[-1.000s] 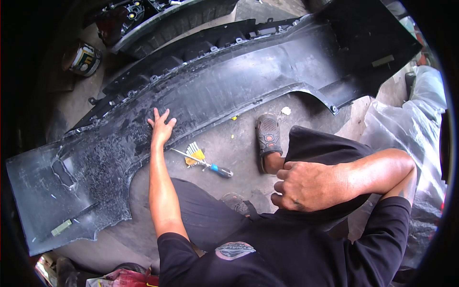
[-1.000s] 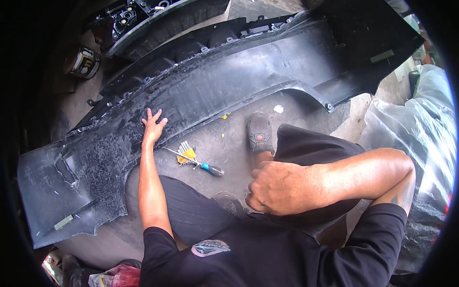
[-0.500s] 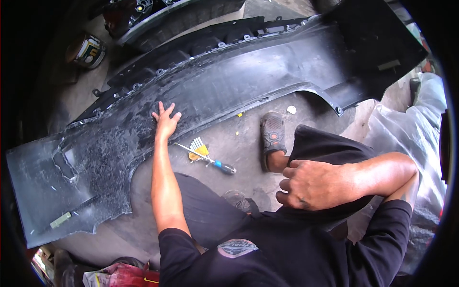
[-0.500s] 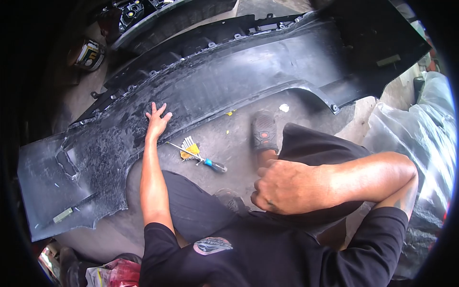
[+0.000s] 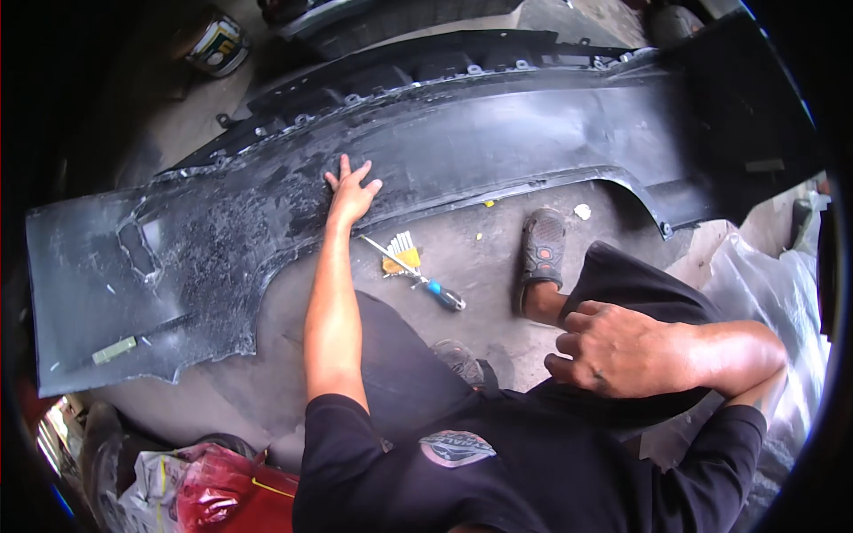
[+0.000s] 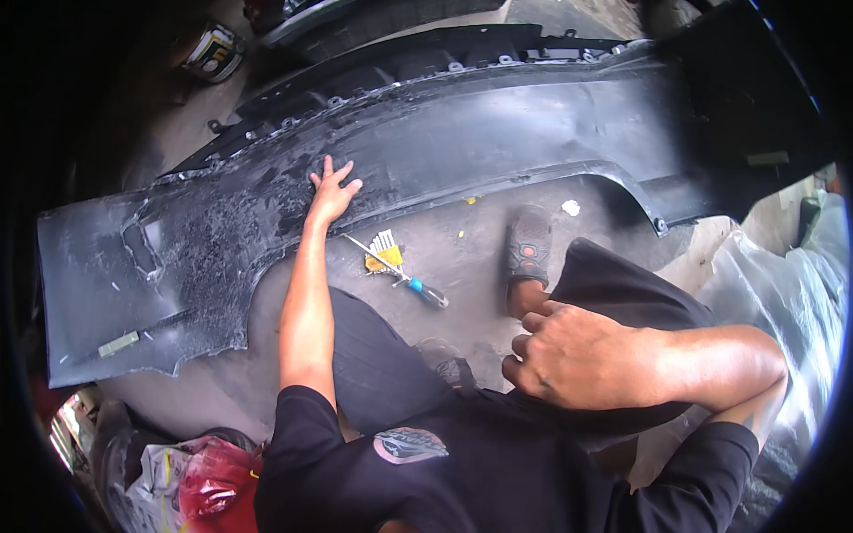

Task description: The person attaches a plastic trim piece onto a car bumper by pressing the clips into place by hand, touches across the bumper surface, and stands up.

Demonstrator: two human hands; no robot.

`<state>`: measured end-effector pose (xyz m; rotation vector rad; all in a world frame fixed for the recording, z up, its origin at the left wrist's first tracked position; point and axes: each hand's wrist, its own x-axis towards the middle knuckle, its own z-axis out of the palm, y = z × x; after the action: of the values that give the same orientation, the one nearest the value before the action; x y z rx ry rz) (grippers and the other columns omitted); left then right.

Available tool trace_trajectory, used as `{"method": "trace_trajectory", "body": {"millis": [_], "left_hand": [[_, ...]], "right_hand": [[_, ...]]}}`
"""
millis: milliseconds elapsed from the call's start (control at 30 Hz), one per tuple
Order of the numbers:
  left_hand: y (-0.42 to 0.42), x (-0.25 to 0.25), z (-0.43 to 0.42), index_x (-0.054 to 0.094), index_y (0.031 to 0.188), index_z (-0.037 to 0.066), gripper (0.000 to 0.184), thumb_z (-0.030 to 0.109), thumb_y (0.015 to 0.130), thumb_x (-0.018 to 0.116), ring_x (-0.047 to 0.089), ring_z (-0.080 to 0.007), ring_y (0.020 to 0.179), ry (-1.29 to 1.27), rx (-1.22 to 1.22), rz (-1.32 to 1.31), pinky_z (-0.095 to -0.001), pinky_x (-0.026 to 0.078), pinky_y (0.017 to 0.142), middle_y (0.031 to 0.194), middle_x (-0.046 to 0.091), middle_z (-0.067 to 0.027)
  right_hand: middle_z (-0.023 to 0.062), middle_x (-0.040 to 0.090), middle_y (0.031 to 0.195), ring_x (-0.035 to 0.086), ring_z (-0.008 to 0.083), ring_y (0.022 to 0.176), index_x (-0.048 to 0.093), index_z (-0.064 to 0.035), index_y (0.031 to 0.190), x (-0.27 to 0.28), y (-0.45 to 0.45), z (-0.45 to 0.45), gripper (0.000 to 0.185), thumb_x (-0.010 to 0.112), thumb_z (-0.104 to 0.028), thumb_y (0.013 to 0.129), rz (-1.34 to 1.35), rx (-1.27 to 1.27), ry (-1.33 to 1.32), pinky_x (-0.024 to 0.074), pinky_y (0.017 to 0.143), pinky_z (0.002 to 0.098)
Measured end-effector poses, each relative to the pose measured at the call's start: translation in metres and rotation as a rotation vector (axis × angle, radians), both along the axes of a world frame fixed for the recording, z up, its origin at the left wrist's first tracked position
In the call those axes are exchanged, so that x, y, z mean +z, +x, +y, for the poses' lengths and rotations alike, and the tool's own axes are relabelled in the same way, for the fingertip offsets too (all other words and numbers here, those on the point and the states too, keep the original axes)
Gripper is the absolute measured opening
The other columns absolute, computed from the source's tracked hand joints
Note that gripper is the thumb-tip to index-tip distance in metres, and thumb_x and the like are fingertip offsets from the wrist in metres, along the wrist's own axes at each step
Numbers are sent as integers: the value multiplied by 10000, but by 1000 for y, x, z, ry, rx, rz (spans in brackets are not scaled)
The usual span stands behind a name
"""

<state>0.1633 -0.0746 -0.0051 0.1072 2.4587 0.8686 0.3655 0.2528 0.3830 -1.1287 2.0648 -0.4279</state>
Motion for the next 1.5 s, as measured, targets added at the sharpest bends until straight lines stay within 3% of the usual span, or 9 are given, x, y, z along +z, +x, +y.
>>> {"method": "trace_trajectory", "body": {"millis": [600,833,1000,1100,1200,1233,1267,1400,1500], "left_hand": [[0,-8,-2,594,1488,225,615,394,919,752,-43,-588,1543,2,-4,45,-568,117,1284,1737,118,-198],[-3,-11,-7,581,1499,257,622,448,928,737,-24,-590,1544,-33,-34,52,-572,115,1279,1737,138,-190],[-3,-7,-8,567,1510,247,629,444,936,731,62,-588,1543,-68,-58,75,-575,191,1268,1736,183,-155],[6,18,-2,551,1520,189,621,409,961,710,132,-535,1559,-50,-38,102,-538,213,1269,1714,232,-193],[20,24,-9,569,1489,101,560,312,981,677,276,-505,1520,-27,-15,281,-528,246,1260,1643,335,-275],[27,35,-7,576,1475,70,544,281,982,671,321,-497,1500,-70,-31,352,-527,254,1257,1615,366,-300],[37,53,-2,579,1466,53,539,264,979,672,334,-496,1490,-68,-29,369,-527,252,1257,1605,371,-310],[91,110,28,588,1445,27,528,217,964,692,344,-497,1481,-27,-92,259,-531,265,1247,1600,363,-324],[144,171,52,592,1432,13,532,200,949,713,344,-495,1486,-7,-234,69,-516,306,1230,1606,343,-330]], "right_hand": [[108,673,848,662,269,920,688,3,1001,8,-6,-10,236,643,-156,831,-19,-11,36,531,862,389],[74,606,757,609,245,818,646,-14,831,4,0,-4,177,617,-188,813,109,57,-48,495,773,381],[26,571,698,598,220,768,633,-46,738,11,-8,-8,192,648,-234,772,153,137,-49,480,715,389],[29,608,723,592,225,758,641,-51,746,15,-22,-11,210,635,-256,795,236,176,-112,461,726,398],[34,611,702,586,252,685,644,-62,765,-9,-38,-17,224,617,-270,846,11,59,-154,450,721,426],[45,609,680,575,250,630,661,-80,780,-38,-32,-5,182,621,-239,860,565,-86,-510,439,628,434],[82,670,718,646,272,664,706,-86,833,-42,-52,-5,134,640,-200,858,658,-84,-561,477,586,443],[149,768,891,759,341,846,761,-67,950,-71,-118,-8,160,655,-137,853,37,-118,-132,593,712,429],[162,755,849,756,343,820,757,-75,901,-91,-110,6,176,623,-187,882,86,-377,-79,596,709,458]]}}
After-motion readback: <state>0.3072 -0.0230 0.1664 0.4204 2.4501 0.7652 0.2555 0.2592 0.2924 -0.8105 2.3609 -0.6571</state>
